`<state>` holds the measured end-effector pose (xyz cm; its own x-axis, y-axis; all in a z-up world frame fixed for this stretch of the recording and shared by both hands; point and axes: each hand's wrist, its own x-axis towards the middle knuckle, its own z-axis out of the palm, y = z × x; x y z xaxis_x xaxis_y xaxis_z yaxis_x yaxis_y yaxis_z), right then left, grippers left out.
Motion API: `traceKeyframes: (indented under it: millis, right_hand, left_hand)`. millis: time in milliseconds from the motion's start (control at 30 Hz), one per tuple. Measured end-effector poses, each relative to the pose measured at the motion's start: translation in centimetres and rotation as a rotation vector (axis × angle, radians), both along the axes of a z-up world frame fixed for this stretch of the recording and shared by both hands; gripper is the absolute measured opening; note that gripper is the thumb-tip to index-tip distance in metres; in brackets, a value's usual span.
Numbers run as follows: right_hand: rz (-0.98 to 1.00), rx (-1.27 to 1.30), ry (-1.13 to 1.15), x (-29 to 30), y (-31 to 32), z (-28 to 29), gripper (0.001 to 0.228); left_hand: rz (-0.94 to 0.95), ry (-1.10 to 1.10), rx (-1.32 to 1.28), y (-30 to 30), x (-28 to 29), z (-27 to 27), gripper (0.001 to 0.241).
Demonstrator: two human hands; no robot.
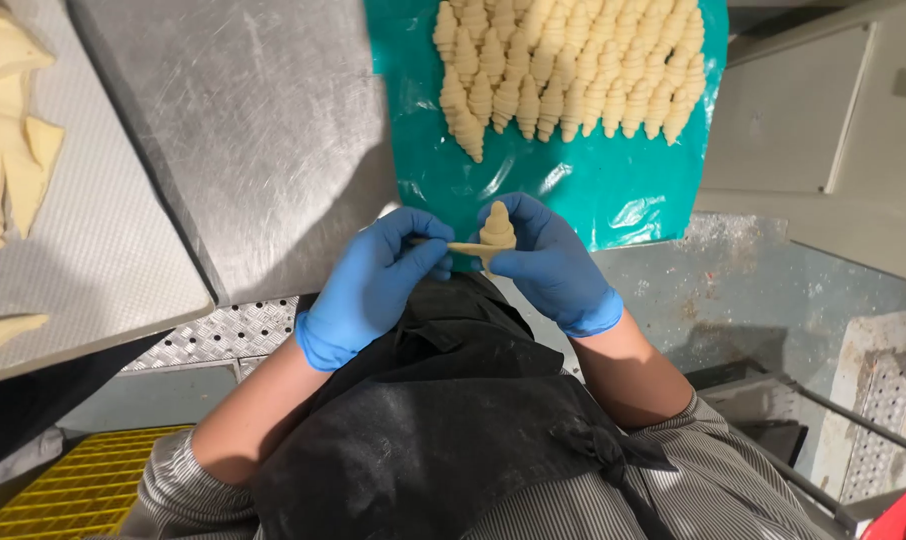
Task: Rolling triangular pieces of dough into croissants and placing them on a tray.
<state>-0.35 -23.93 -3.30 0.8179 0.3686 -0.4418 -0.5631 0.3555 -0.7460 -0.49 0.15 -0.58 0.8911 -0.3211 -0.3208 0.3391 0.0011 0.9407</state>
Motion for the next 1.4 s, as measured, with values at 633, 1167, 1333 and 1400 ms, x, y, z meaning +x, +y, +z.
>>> traceKeyframes:
  millis: [633, 1167, 1333, 1400]
  right_hand:
    - [0.109, 0.394, 0.167, 0.0, 0.6, -0.1, 0.053]
    - [0.055, 0.428, 0.148, 0.2, 1.3, 0.8, 0.049]
    - [0.019, 0.407, 0.145, 0.1, 0.6, -0.8, 0.050]
    - [0.012, 0.406, 0.157, -0.1, 0.5, -1.0, 0.048]
  left_hand:
    - [0.180, 0.063, -0.135, 1.5, -2.2, 0.2, 0.025]
    - [0.224, 0.086, -0.196, -0.4, -2.5, -0.5, 0.022]
    - [0.252, 0.066, -0.097, 0.1, -2.3, -1.1, 0.020]
    - [0.244, 0.071, -0.114, 0.0, -2.4, -1.2, 0.021]
